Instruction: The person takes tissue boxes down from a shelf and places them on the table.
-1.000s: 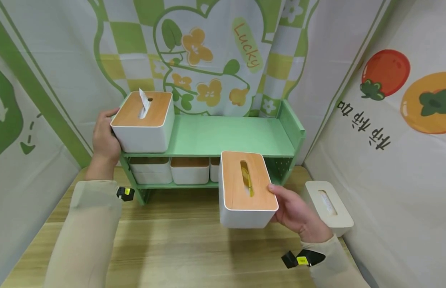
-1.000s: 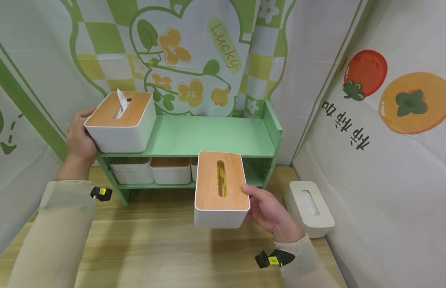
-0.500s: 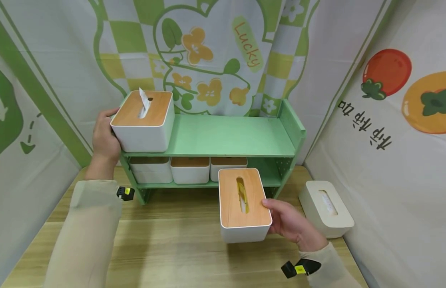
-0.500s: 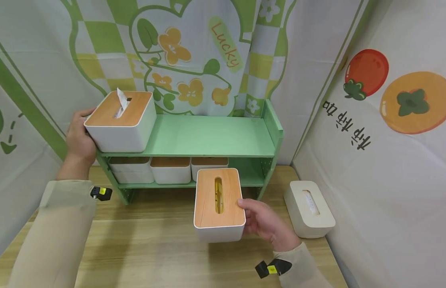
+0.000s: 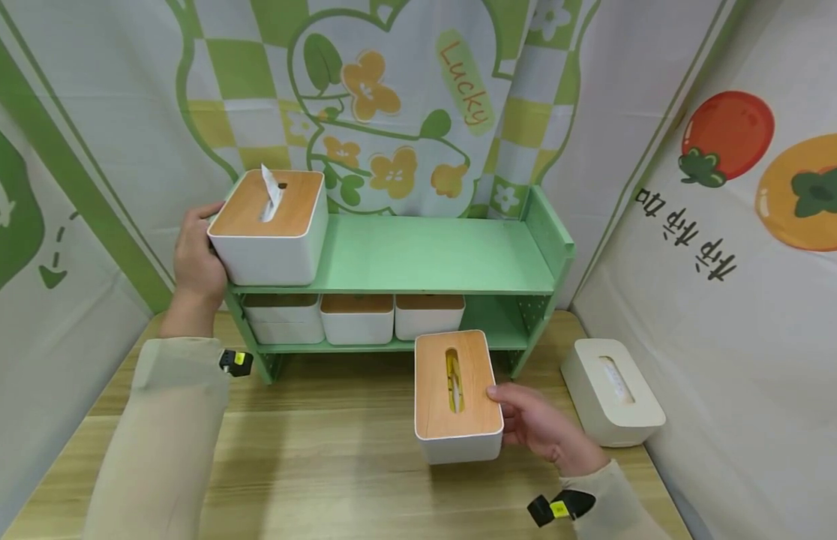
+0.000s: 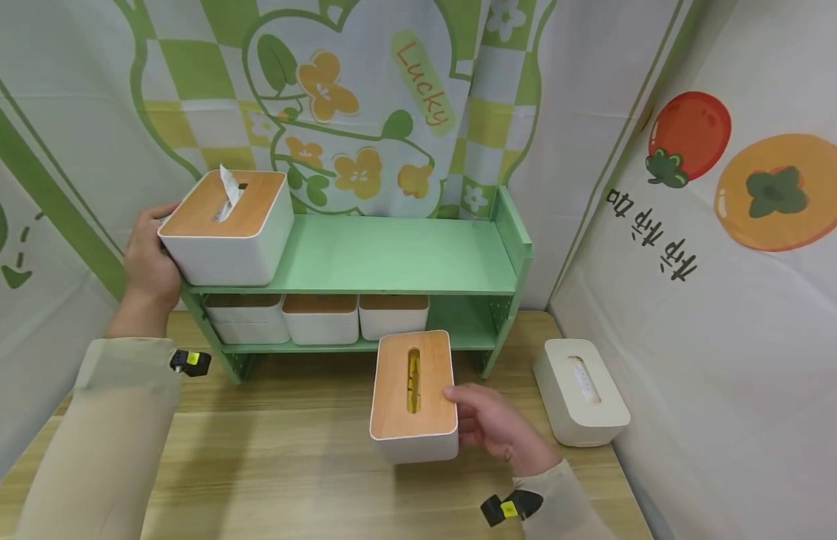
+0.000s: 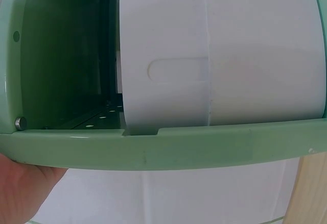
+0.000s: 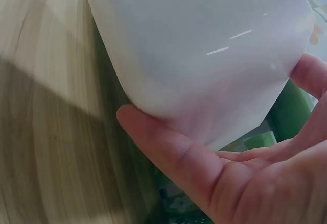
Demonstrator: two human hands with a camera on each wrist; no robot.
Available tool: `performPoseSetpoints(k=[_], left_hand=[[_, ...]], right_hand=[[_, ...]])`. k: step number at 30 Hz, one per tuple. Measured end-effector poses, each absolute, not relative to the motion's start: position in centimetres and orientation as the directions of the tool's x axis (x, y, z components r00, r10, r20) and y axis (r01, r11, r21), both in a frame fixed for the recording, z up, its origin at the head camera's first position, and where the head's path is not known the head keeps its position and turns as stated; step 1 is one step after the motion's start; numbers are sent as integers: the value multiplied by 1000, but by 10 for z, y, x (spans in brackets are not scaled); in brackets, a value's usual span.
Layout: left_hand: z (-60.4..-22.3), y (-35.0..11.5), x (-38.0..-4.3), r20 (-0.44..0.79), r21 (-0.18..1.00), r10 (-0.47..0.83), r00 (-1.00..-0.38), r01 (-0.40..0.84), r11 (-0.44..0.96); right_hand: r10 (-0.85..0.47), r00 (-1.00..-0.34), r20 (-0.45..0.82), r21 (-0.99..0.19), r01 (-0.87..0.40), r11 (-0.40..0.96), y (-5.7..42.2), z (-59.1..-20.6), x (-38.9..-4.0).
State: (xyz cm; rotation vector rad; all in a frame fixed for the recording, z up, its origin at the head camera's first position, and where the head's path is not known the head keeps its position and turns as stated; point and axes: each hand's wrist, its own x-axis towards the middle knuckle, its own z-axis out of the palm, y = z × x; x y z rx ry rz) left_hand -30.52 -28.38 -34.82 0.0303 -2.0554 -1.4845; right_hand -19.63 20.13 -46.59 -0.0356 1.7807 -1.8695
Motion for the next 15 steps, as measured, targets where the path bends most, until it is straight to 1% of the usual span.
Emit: performPoseSetpoints(k=[9,15], left_hand=[[-348,-285,-305,452,869,-349,-821,317,380],[-348,-285,-306,466,860,-350,-813,323,394]], right_hand=[[-324,-867,-379,-925,361,119,199,-481,-199],[-312,-873,-375,-926,340,162,199,-490,-200]])
